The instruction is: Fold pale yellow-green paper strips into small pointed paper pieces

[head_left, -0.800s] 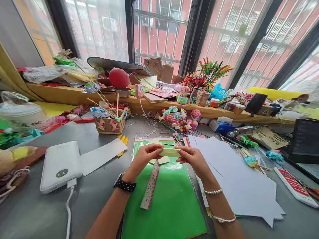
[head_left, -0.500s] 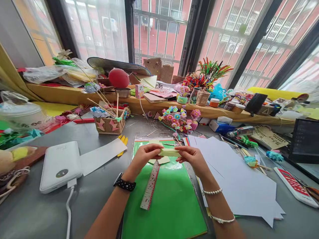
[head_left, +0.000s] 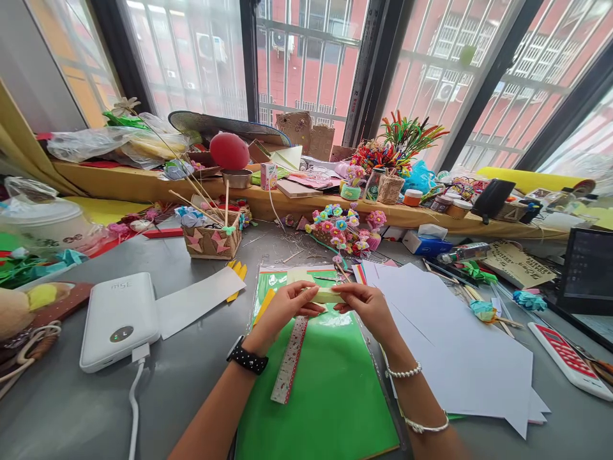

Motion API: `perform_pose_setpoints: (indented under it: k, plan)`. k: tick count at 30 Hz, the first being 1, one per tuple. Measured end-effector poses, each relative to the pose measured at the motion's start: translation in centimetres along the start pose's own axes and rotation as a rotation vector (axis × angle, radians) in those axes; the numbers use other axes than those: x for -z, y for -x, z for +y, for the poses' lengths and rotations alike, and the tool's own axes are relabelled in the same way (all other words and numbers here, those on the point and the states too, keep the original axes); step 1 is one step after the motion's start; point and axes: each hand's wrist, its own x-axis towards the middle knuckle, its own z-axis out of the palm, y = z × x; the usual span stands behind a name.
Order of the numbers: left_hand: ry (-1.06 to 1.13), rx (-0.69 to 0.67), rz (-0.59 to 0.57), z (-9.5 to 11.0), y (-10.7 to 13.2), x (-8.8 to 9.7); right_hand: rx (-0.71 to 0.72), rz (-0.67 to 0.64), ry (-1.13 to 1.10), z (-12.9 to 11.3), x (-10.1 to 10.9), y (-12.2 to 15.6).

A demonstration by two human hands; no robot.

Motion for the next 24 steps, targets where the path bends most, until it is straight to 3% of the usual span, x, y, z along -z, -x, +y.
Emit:
perform_pose_setpoints:
  k: [7,17,24]
  plan:
    - [0.092,-0.019,0.009,-0.5,0.0,0.1,0.019,-0.018,-0.001,0.3,-0.1,-0.1]
    - [0.027,-0.055,0.073,-0.7,-0.4,0.1,-0.021,-0.108,-0.063,-0.2,-0.1,-0.1]
    - [-0.003,-0.050,0.027,-0.5,-0.2,-0.1,-0.037,0.008,0.005,0.8,-0.6,-0.3]
